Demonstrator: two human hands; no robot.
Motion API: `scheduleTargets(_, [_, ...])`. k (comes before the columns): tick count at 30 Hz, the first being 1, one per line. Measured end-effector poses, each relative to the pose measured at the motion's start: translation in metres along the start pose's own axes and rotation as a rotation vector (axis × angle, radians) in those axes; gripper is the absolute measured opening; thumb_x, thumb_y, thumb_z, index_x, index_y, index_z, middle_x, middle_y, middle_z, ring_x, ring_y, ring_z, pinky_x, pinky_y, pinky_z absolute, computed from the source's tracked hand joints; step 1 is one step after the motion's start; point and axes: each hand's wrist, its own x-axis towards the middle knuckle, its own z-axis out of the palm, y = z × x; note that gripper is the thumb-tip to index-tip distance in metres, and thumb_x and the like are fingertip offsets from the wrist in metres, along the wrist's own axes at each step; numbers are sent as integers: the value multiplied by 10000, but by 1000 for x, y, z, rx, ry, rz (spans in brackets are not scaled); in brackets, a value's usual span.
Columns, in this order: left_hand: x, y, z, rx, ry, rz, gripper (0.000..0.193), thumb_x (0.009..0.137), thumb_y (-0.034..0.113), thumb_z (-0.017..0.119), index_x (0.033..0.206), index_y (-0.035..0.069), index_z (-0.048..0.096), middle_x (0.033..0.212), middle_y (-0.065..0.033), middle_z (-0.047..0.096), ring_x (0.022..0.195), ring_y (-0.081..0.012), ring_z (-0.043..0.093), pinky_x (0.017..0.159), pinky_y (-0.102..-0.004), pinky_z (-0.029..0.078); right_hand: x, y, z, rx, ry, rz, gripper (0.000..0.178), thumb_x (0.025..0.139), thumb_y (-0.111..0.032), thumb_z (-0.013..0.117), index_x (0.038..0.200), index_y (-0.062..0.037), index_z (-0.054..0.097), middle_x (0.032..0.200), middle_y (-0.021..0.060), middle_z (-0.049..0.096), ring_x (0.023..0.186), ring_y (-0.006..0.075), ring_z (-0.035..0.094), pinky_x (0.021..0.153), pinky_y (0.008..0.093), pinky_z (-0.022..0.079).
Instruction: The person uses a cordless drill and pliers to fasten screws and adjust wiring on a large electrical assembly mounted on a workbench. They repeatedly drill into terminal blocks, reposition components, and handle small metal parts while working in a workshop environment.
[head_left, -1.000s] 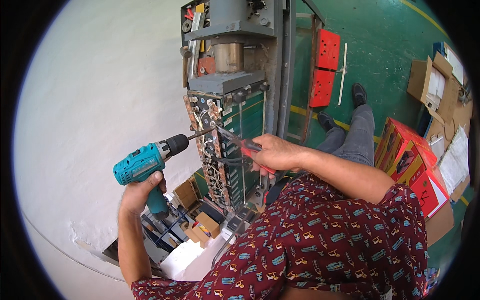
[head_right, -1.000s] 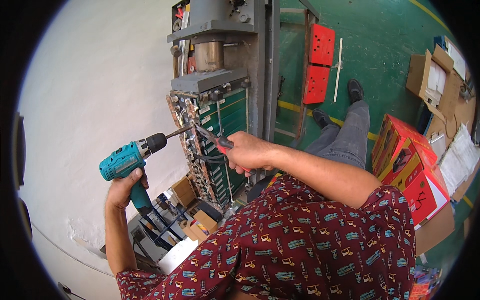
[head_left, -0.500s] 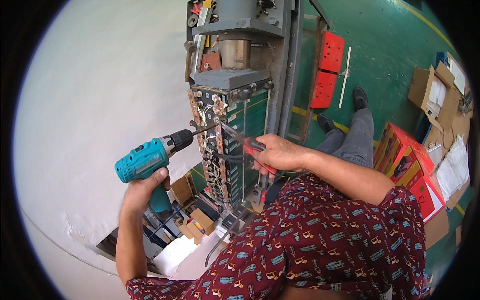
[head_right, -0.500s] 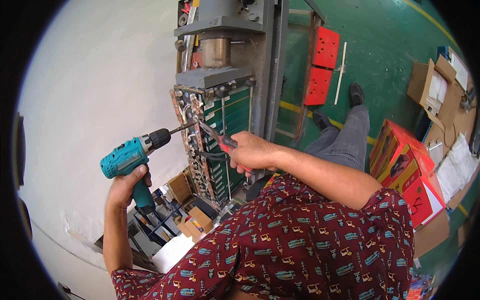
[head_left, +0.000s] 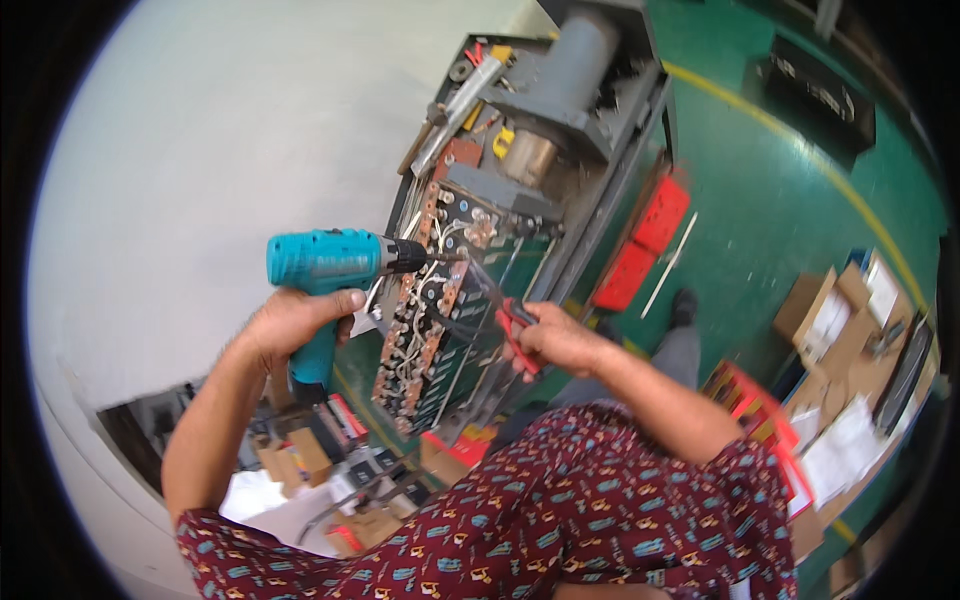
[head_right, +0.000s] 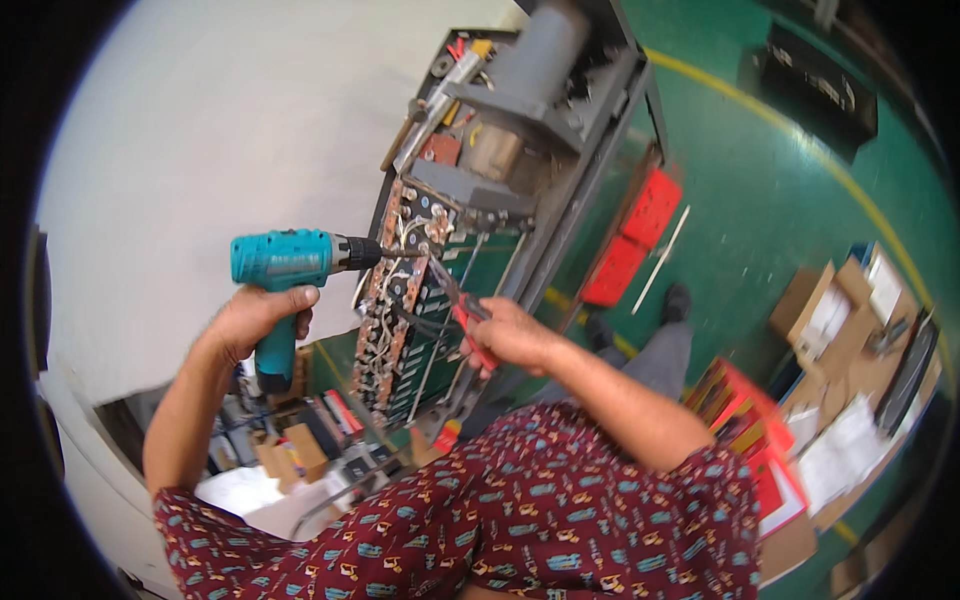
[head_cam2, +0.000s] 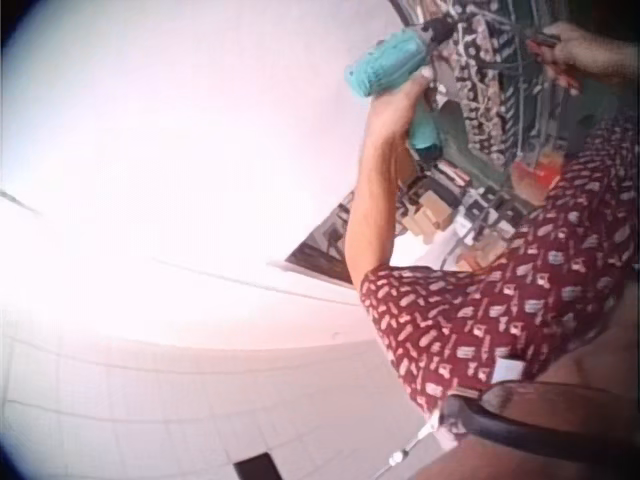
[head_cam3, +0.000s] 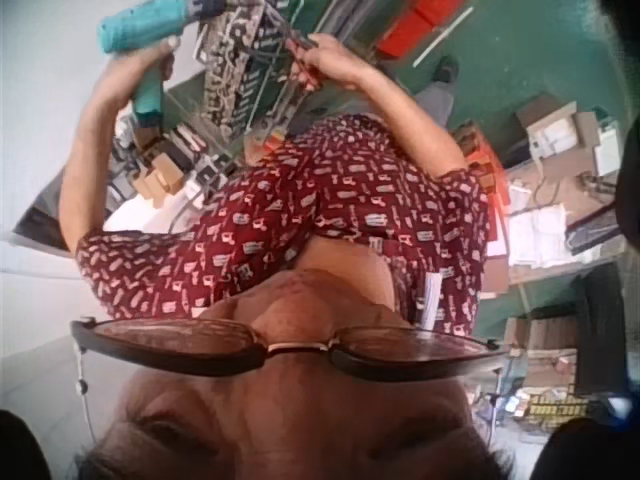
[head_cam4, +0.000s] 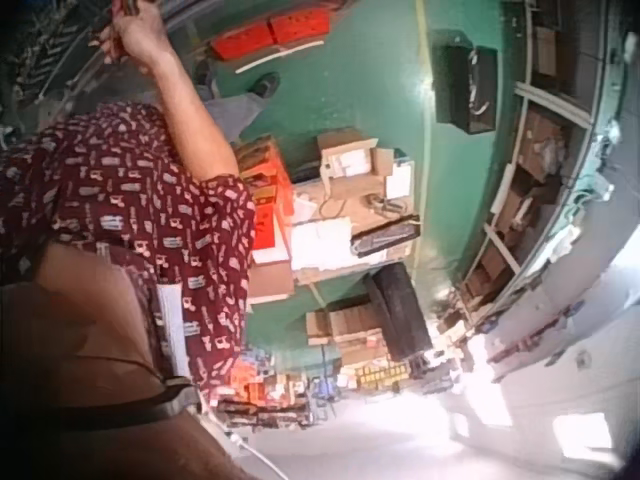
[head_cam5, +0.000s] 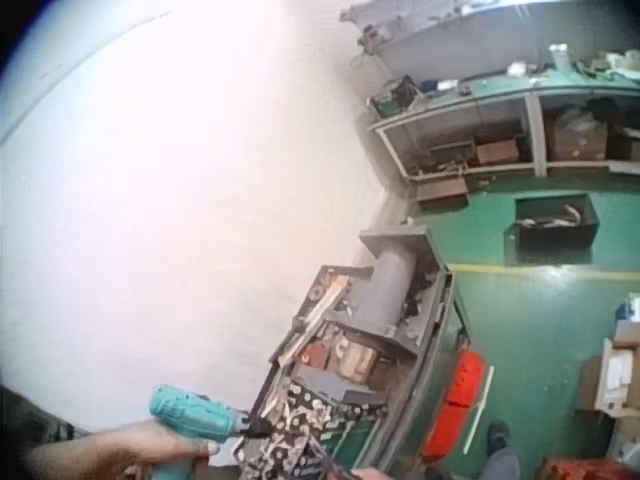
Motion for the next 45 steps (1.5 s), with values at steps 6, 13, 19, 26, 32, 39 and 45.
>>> scheduleTargets(6, [4,6,15,-2,2,201,243,937,162,744,1151,62,687,827,-24,648,631,-141,609,583,-334,531,-2,-4,-3,-5,38,32,318,881,-3,500,1197,-28,529,1012,148,651,811,242,694,681,417,635])
scheduleTargets(13, [-6,-26,17,-169,-29,274,217,925,171,748,1099,52,699,880,-27,683,721,-135,633,645,-327,547,-14,-17,-1,-86,53,109,316,924,-18,531,1239,-34,524,1191,211,671,1018,330,725,845,501,632])
scheduleTargets(19, [-36,-44,20,-339,151,493,296,926,225,774,1156,64,684,891,-26,673,752,-138,641,676,-333,553,-89,-34,-48,-186,128,24,247,982,-83,548,1225,-36,542,1226,157,679,1068,282,717,855,430,623])
scheduleTargets(26, [-48,-97,148,-834,202,515,338,914,289,822,1140,76,688,970,-11,692,796,-126,649,716,-326,564,-171,23,-189,-250,778,95,149,955,-53,526,1104,-49,527,975,146,680,743,252,692,633,402,609])
scheduleTargets(32, [15,-95,244,-591,52,684,417,922,228,809,1281,48,698,1211,-52,734,1080,-179,679,977,-360,544,-253,62,-256,-237,1102,126,158,921,-8,540,1073,-33,507,871,138,631,660,263,658,548,407,584])
scheduleTargets(39, [60,-80,299,-434,-97,780,446,937,217,797,1338,66,673,1235,-65,725,1114,-166,665,1003,-346,527,-291,77,-227,-126,1281,-90,133,894,-3,535,1027,-15,545,840,128,636,651,235,656,543,392,582])
scheduleTargets(45, [81,-16,317,-538,-152,840,488,935,241,809,1355,51,649,1206,-62,727,1084,-139,642,977,-337,534,-320,62,-265,-52,1319,-207,127,933,-43,533,1055,-9,535,854,121,636,672,230,660,575,396,601])
